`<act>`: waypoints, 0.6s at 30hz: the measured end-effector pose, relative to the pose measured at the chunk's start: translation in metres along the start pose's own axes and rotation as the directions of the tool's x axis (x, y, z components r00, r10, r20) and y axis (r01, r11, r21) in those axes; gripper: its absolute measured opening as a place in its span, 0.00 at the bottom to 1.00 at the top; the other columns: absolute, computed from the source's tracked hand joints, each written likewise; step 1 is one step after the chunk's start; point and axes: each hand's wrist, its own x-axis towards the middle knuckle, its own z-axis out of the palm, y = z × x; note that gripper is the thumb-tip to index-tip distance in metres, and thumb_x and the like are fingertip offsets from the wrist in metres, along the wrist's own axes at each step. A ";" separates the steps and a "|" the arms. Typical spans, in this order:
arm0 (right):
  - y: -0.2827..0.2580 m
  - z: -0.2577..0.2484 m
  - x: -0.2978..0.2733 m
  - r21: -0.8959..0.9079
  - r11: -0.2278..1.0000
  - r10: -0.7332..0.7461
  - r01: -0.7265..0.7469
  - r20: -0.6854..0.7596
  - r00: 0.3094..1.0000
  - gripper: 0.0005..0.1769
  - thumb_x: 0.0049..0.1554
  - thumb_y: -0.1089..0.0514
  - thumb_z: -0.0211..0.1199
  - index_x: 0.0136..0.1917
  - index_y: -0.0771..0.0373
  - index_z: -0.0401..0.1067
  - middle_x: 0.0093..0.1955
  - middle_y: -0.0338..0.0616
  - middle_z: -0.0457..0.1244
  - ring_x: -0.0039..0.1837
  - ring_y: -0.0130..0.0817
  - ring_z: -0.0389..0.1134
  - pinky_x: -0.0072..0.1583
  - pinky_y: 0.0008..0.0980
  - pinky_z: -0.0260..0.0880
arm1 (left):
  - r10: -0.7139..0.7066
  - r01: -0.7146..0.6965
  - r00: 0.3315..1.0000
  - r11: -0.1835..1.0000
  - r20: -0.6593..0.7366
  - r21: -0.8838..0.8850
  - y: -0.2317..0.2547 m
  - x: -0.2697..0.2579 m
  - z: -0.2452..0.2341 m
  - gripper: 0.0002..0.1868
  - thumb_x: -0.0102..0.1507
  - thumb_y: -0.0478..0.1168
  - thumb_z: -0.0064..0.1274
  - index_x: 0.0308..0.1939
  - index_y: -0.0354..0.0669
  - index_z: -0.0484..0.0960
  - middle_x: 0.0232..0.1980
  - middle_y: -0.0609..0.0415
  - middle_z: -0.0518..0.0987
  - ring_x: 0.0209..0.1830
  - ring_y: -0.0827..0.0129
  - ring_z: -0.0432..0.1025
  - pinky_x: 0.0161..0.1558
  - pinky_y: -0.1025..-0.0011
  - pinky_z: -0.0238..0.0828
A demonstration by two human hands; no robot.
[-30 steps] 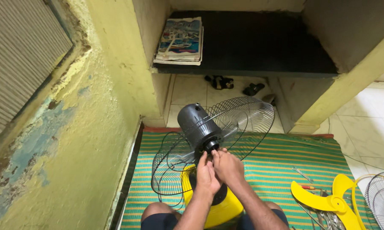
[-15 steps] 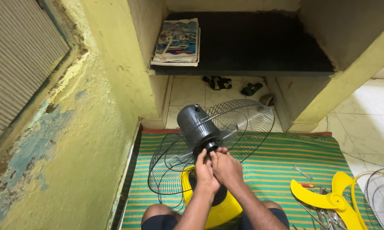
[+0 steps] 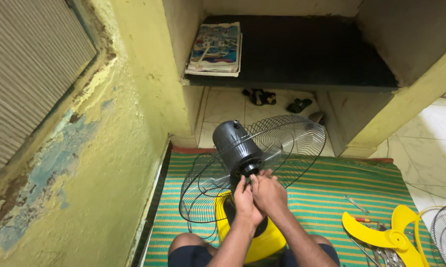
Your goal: The person assembles a table fan by attaching the front wire cage to the motor housing and tightening the central nut. They use an Allen key to secure the cage and then manually tighten the nut to complete the assembly.
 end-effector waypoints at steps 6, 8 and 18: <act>-0.005 -0.007 0.000 0.007 0.999 -0.040 0.040 0.011 0.999 0.28 0.64 0.39 0.41 0.47 0.55 0.78 0.48 0.55 0.71 0.53 0.58 0.71 0.56 0.56 0.70 | 0.096 -0.097 0.990 0.995 -0.102 -0.006 0.002 0.031 -0.023 0.21 0.68 0.55 0.50 0.45 0.40 0.79 0.48 0.46 0.83 0.51 0.54 0.76 0.60 0.56 0.72; -0.005 -0.008 -0.002 0.000 0.999 -0.034 0.034 -0.009 0.999 0.28 0.65 0.39 0.41 0.47 0.55 0.78 0.47 0.55 0.71 0.52 0.59 0.71 0.56 0.57 0.70 | 0.151 -0.144 0.969 0.988 -0.197 0.051 0.004 0.037 -0.031 0.15 0.68 0.51 0.56 0.42 0.42 0.81 0.44 0.50 0.82 0.48 0.58 0.76 0.58 0.58 0.73; -0.001 -0.002 0.005 -0.007 0.999 -0.043 0.043 0.006 0.999 0.27 0.64 0.39 0.42 0.49 0.55 0.78 0.48 0.55 0.70 0.52 0.58 0.72 0.55 0.55 0.71 | -0.021 0.022 0.999 0.999 -0.029 0.038 0.011 0.010 -0.008 0.28 0.65 0.56 0.39 0.54 0.37 0.78 0.55 0.46 0.82 0.59 0.54 0.74 0.66 0.57 0.65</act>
